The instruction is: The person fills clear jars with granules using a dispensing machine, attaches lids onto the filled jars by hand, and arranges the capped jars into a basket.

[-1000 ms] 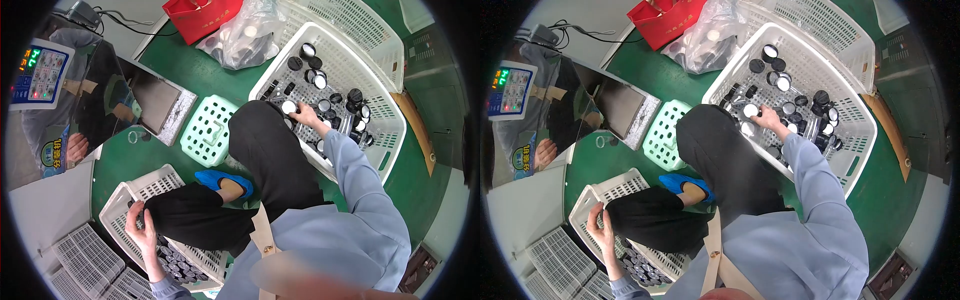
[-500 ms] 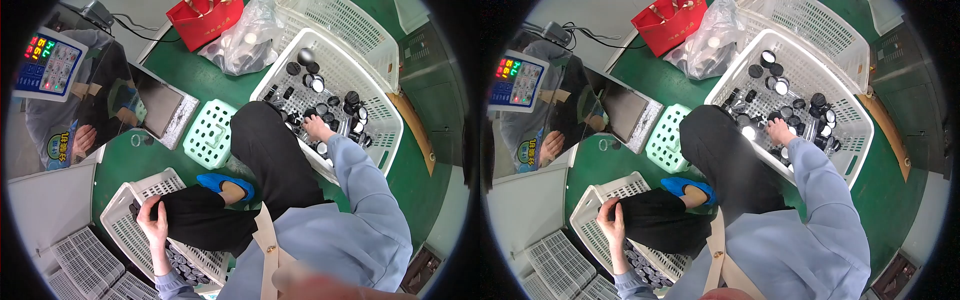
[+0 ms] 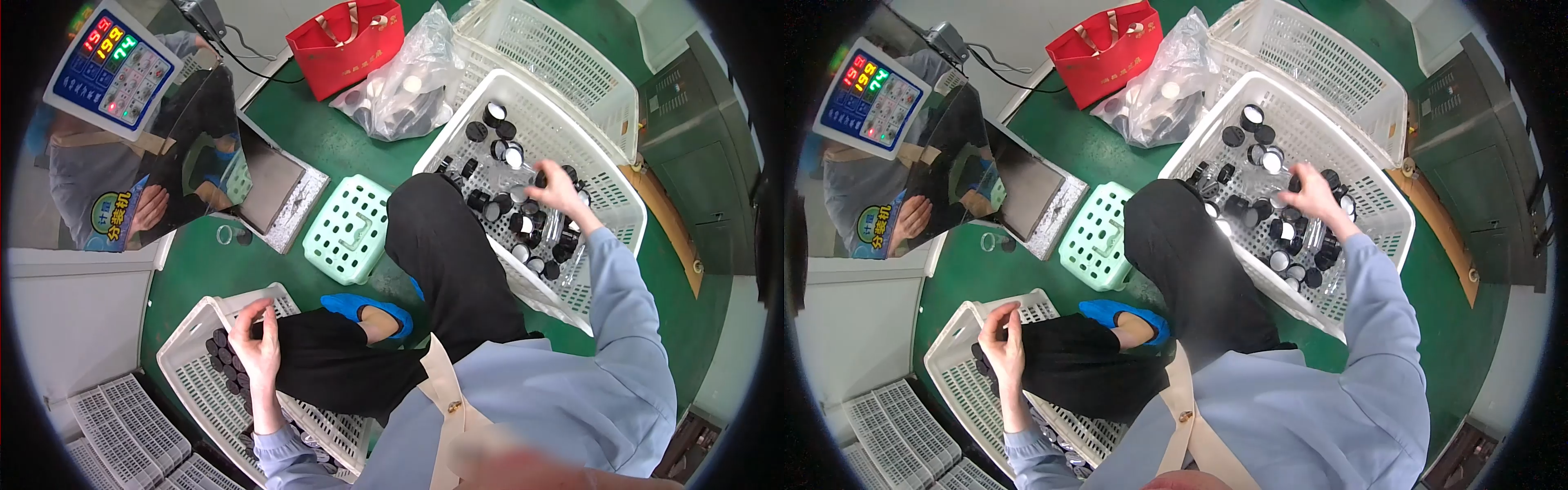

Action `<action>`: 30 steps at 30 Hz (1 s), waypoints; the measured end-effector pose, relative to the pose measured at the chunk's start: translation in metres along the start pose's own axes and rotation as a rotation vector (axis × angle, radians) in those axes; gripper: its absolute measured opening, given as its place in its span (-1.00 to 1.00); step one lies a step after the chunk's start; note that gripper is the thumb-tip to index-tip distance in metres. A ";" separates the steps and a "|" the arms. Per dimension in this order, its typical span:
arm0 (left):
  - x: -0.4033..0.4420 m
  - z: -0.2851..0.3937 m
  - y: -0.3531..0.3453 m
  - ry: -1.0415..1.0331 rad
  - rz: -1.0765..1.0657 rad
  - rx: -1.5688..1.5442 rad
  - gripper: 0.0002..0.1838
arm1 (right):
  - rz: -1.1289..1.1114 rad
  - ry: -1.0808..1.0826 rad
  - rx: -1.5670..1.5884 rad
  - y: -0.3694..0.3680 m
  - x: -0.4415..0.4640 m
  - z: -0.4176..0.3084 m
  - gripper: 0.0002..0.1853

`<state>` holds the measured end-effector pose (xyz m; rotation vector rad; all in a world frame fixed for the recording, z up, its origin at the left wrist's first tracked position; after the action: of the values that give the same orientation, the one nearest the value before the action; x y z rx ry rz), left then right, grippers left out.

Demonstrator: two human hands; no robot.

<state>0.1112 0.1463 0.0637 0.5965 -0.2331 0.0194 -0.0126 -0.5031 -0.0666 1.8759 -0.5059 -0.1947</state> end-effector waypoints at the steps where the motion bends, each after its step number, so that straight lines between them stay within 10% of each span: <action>1: 0.004 0.002 -0.007 0.011 0.008 -0.029 -0.85 | 0.110 -0.063 0.108 0.025 0.009 -0.008 -0.31; 10: 0.036 0.089 -0.090 -0.324 -0.061 -0.157 -0.83 | 0.045 0.111 0.748 0.084 0.029 -0.238 -0.30; 16: 0.048 0.051 -0.135 0.406 -0.210 -0.759 -0.08 | -0.110 0.258 1.094 0.033 0.018 -0.364 -0.36; 18: 0.051 0.050 -0.111 0.075 0.228 -0.467 0.03 | -0.085 0.403 0.847 0.030 0.020 -0.381 -0.34; 21: 0.043 0.085 -0.080 -0.517 0.331 0.104 0.06 | -0.129 0.469 0.826 0.021 0.016 -0.393 -0.36; 25: 0.040 0.071 -0.107 -0.639 0.080 0.367 0.00 | -0.116 0.550 0.736 0.028 0.004 -0.403 -0.35; 30: 0.047 0.051 -0.119 -0.209 -0.382 -0.149 -0.20 | -0.071 0.725 0.674 0.061 0.003 -0.380 -0.32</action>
<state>0.1560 0.0170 0.0488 0.4867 -0.3173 -0.4278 0.1162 -0.1962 0.1263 2.4254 0.0178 0.6732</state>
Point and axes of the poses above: each hand's wrist, its own x-axis towards the middle knuckle, its own y-axis out of the back of the hand, z = x × y, the point moved 6 cm from there along x, towards the middle knuckle, and after that the axes turned 11 degrees about z, right-handed, at the moved point
